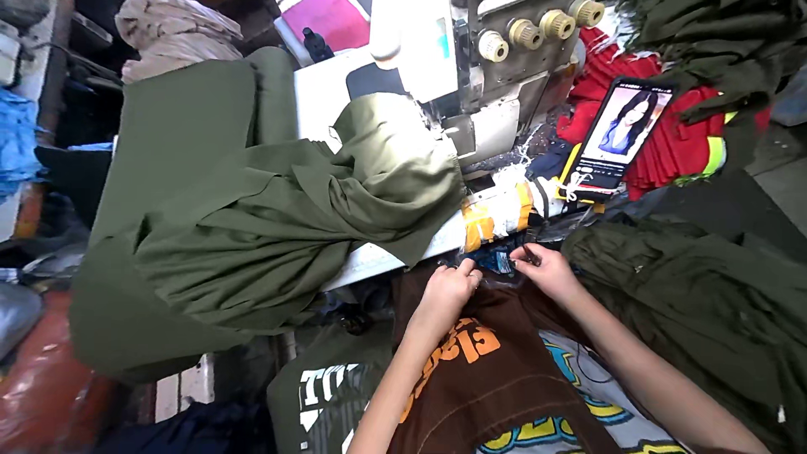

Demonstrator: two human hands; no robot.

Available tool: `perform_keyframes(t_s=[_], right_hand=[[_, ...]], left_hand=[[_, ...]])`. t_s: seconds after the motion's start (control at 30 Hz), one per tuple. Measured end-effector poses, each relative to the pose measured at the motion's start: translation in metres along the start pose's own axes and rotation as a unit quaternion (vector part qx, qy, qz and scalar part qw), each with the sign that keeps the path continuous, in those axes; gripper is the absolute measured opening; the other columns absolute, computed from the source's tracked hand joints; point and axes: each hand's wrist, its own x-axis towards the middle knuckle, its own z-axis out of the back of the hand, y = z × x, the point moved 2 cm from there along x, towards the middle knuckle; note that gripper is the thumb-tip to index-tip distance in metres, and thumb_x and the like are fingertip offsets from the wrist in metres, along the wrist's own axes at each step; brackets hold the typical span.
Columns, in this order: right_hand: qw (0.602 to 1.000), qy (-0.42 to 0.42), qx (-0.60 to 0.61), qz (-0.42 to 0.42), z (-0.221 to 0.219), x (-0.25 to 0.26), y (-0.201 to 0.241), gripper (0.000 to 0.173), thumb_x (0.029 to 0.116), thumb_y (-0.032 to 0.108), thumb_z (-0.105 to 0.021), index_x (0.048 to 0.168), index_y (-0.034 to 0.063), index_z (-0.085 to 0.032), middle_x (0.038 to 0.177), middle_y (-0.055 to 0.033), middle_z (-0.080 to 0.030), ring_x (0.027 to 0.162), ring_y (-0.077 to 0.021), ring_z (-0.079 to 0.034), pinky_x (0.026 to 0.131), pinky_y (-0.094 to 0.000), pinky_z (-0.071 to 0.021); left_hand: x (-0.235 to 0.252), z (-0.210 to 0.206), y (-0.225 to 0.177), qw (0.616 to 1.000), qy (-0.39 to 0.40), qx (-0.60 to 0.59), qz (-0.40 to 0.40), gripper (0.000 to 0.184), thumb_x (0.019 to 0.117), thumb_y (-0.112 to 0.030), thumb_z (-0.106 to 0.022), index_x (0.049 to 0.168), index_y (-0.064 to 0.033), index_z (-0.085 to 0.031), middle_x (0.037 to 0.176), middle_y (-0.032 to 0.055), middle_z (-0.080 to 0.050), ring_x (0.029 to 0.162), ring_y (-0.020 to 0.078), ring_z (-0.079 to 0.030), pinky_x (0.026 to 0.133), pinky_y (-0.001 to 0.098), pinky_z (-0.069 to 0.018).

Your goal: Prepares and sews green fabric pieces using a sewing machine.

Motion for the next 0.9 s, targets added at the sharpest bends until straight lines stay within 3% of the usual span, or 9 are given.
perform_keyframes(t_s=[0.07,0.13,0.23,0.3,0.53,0.63,0.7,0.77,0.9], right_hand=[[0.992,0.014,0.117,-0.047,0.005,0.001,0.012,0.016,0.095,0.009,-0.066,0.11,0.0031,-0.067,0.081,0.0008,-0.062,0.053,-0.0011,-0.049,0.049,-0.018,-0.0432],[0.975,0.044,0.207,-0.069,0.009,0.003,0.02,0.015,0.0958,0.006,-0.062,0.111,0.0051,-0.062,0.067,0.0043,-0.054,0.042,-0.002,-0.041,0.041,-0.0182,-0.0391],[0.957,0.068,0.276,-0.06,0.012,0.002,0.022,0.015,0.0946,0.006,-0.059,0.109,0.0084,-0.061,0.057,0.0073,-0.049,0.038,-0.0018,-0.04,0.038,-0.0182,-0.0386],[0.949,0.075,0.301,-0.052,0.013,0.0,0.024,0.015,0.0937,0.006,-0.057,0.108,0.0097,-0.06,0.055,0.0082,-0.047,0.038,-0.0012,-0.039,0.038,-0.0178,-0.0379],[0.897,0.152,0.414,-0.026,0.019,-0.012,0.044,0.014,0.0932,0.009,-0.06,0.106,0.0135,-0.062,0.052,0.0083,-0.047,0.038,0.0003,-0.041,0.038,-0.0164,-0.0379],[0.873,0.203,0.444,-0.007,0.023,-0.011,0.05,0.013,0.0937,0.012,-0.062,0.106,0.0152,-0.063,0.052,0.0084,-0.047,0.039,0.0012,-0.042,0.039,-0.0155,-0.0385],[0.886,0.213,0.412,-0.011,0.023,-0.008,0.052,0.014,0.0938,0.012,-0.062,0.108,0.0144,-0.062,0.053,0.0087,-0.046,0.039,0.0012,-0.04,0.039,-0.0153,-0.0365],[0.908,0.208,0.364,-0.025,0.019,-0.005,0.053,0.016,0.0928,0.011,-0.061,0.108,0.0135,-0.061,0.054,0.0094,-0.045,0.04,0.0011,-0.039,0.04,-0.0156,-0.0352],[0.928,0.203,0.312,-0.032,0.013,-0.005,0.058,0.014,0.0941,0.009,-0.062,0.108,0.0112,-0.062,0.058,0.0086,-0.049,0.041,0.0012,-0.038,0.04,-0.0151,-0.0345]], left_hand=[[-0.006,-0.002,0.004,0.997,-0.041,-0.058,0.001,0.018,0.0972,-0.002,-0.06,0.11,-0.0048,-0.073,0.124,0.0146,-0.069,0.09,0.0325,-0.074,0.078,0.0499,-0.0596],[-0.008,-0.003,0.006,0.986,-0.099,-0.134,0.001,0.015,0.0988,-0.011,-0.064,0.11,-0.0075,-0.074,0.126,0.0103,-0.07,0.101,0.026,-0.074,0.082,0.0452,-0.0605],[-0.005,0.003,0.002,0.945,-0.167,-0.275,0.059,0.018,0.0981,-0.012,-0.066,0.112,-0.0037,-0.074,0.118,0.0091,-0.073,0.106,0.0149,-0.072,0.092,0.0331,-0.0591],[0.001,0.014,-0.004,0.9,-0.155,-0.381,0.145,0.023,0.0979,-0.016,-0.068,0.117,-0.0036,-0.072,0.11,0.0051,-0.074,0.082,0.0048,-0.07,0.075,0.0218,-0.0589],[0.017,0.021,0.001,0.736,-0.125,-0.633,0.205,0.026,0.1025,0.003,-0.049,0.127,0.0037,-0.059,0.111,0.0112,-0.074,0.079,0.0153,-0.073,0.067,0.0293,-0.0604],[0.015,0.022,0.006,0.649,-0.065,-0.743,0.151,0.042,0.0931,0.01,-0.059,0.133,-0.0022,-0.054,0.115,0.0126,-0.074,0.089,0.0199,-0.075,0.071,0.0322,-0.0625],[0.014,0.019,0.006,0.657,-0.056,-0.749,0.061,0.05,0.087,0.009,-0.07,0.134,-0.0026,-0.059,0.119,0.0081,-0.071,0.098,0.0165,-0.072,0.081,0.0314,-0.0613],[0.013,0.02,0.006,0.71,-0.065,-0.701,-0.024,0.037,0.0877,0.004,-0.073,0.123,-0.0062,-0.071,0.123,0.0005,-0.067,0.111,0.0101,-0.064,0.097,0.0297,-0.055],[0.01,0.023,0.012,0.733,-0.05,-0.677,-0.055,0.008,0.0955,-0.008,-0.069,0.101,-0.0084,-0.075,0.115,0.0013,-0.065,0.098,0.0093,-0.067,0.081,0.0273,-0.0609]])
